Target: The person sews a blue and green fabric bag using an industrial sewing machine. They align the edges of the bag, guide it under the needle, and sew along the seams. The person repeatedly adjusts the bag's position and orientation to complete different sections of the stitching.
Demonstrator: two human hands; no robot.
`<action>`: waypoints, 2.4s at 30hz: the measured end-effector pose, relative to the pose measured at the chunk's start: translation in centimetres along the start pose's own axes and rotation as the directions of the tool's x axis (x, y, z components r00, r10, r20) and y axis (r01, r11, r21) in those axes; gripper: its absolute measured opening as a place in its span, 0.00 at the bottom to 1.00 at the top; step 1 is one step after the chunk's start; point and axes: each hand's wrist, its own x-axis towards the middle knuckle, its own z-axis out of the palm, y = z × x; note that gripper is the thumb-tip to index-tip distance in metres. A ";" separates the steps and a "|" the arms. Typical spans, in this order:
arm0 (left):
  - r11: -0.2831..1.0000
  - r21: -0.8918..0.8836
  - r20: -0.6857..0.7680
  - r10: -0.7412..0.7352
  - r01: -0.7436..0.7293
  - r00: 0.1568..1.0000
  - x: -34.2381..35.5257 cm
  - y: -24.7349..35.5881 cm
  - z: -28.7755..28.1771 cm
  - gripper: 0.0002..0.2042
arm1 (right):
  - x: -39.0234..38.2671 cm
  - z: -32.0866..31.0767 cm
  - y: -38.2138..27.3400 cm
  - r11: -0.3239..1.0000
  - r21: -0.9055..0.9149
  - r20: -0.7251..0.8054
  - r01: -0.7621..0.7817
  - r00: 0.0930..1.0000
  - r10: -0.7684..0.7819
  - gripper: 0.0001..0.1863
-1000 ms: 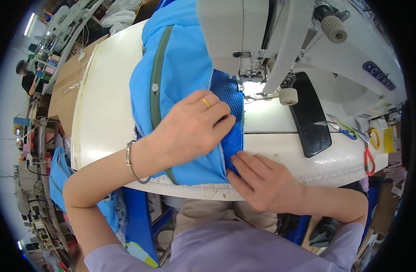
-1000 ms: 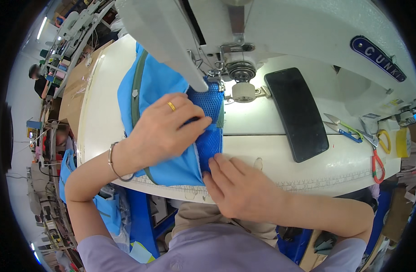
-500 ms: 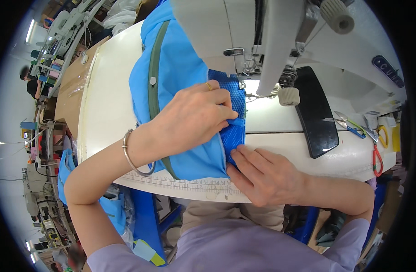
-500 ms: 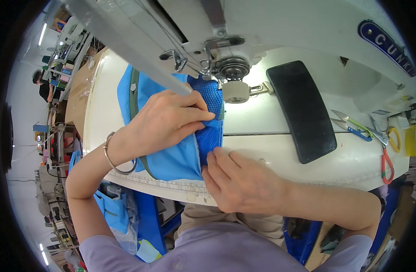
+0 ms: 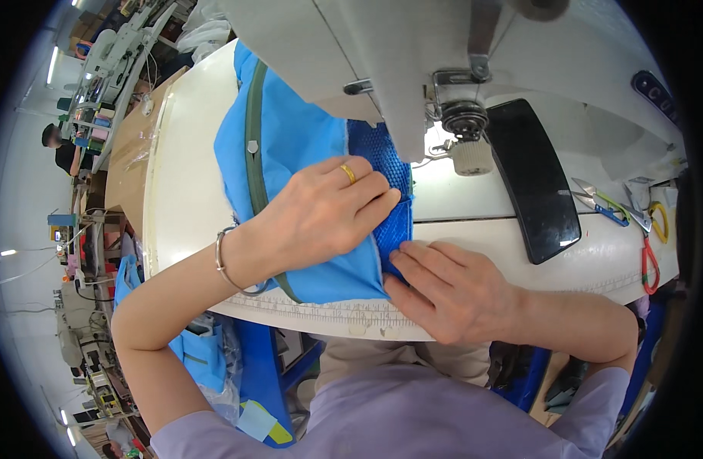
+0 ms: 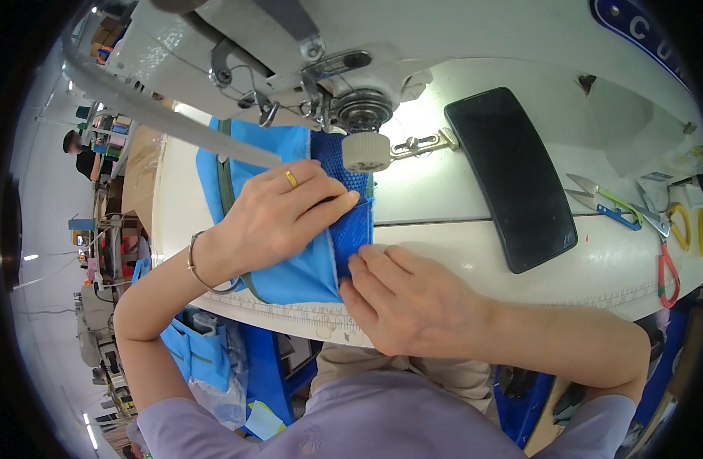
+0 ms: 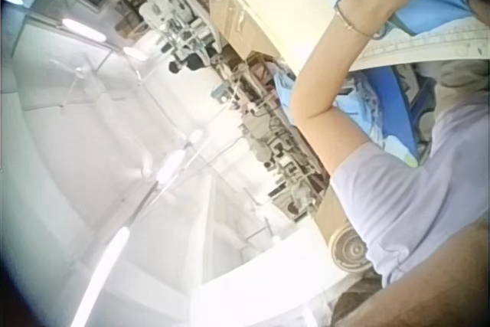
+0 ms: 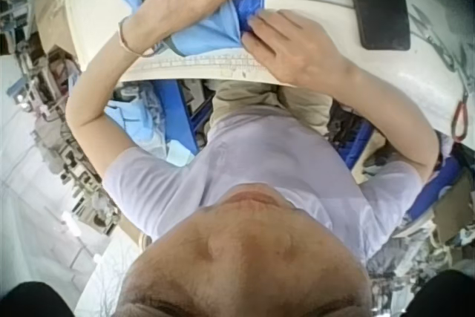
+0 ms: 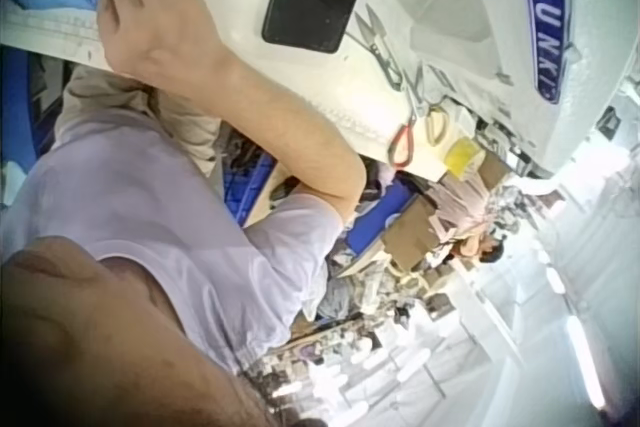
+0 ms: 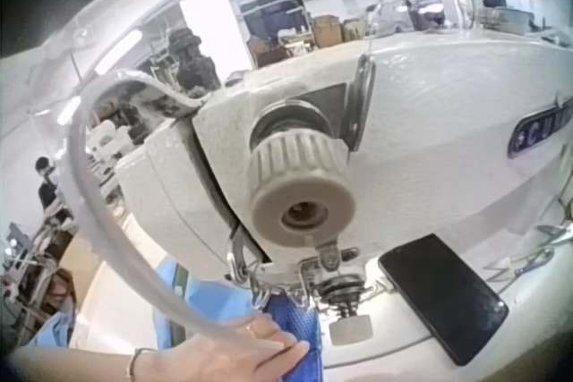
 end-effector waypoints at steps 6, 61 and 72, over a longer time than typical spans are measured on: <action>0.994 0.069 0.001 0.085 -0.085 0.996 -0.3 0.0 -0.1 0.20 | 0.1 0.0 -0.1 1.000 0.003 -0.014 -0.024 1.000 0.024 0.15; 0.998 -0.009 -0.293 0.060 -0.065 0.954 0.4 -5.5 3.8 0.13 | 1.8 -4.9 8.1 0.765 0.083 -0.169 -0.639 0.747 0.643 0.09; 0.993 0.009 -0.269 0.117 -0.119 0.956 0.3 -6.4 4.1 0.14 | 2.6 -5.2 8.9 0.662 0.010 -0.333 -0.749 0.622 0.709 0.16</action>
